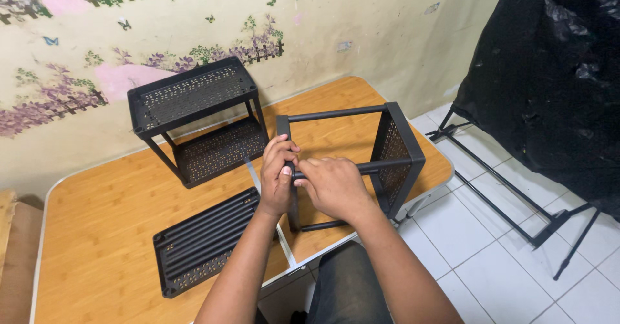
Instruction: The person assembles a black plastic two-tier shelf by inserting tubular legs into the perforated trays. They connect the frame components and place the trays onto the legs, completing the assembly on a wooden table.
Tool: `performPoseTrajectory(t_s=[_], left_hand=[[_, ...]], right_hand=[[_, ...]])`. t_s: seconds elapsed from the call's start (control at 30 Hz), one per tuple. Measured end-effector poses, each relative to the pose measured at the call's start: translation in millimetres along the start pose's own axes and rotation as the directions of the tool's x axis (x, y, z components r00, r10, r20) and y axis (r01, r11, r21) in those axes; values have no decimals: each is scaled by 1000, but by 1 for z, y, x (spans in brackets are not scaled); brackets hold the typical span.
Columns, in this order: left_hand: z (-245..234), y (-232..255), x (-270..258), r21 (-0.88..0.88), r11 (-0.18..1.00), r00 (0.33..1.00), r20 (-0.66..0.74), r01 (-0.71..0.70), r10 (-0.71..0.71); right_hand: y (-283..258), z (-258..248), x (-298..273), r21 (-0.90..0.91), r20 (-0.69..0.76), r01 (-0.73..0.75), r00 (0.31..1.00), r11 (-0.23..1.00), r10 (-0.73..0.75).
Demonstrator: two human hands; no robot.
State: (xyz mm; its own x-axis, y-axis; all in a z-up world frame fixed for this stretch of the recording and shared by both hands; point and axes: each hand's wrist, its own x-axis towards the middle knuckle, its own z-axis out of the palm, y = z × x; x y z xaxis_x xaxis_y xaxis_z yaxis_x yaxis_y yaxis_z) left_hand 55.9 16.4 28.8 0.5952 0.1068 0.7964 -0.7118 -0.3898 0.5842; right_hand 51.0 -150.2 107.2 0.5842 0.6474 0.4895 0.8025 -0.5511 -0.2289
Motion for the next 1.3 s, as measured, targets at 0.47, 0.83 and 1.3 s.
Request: performPoseTrajectory(t_s=[0.47,0.83,1.3], left_hand=[[0,-1,-1,1,1000,1000,6,3,-3],[0,-1,-1,1,1000,1000,10,11,-11],[-1,-3,-1,9,1000,1000,16,10,-10]], right_hand=[[0,-1,1,1,72,-45,996,999,45],[1,0,0,-5,35,-23,999,1000,23],[2,0,1,-17,56,-32,998,999,33]])
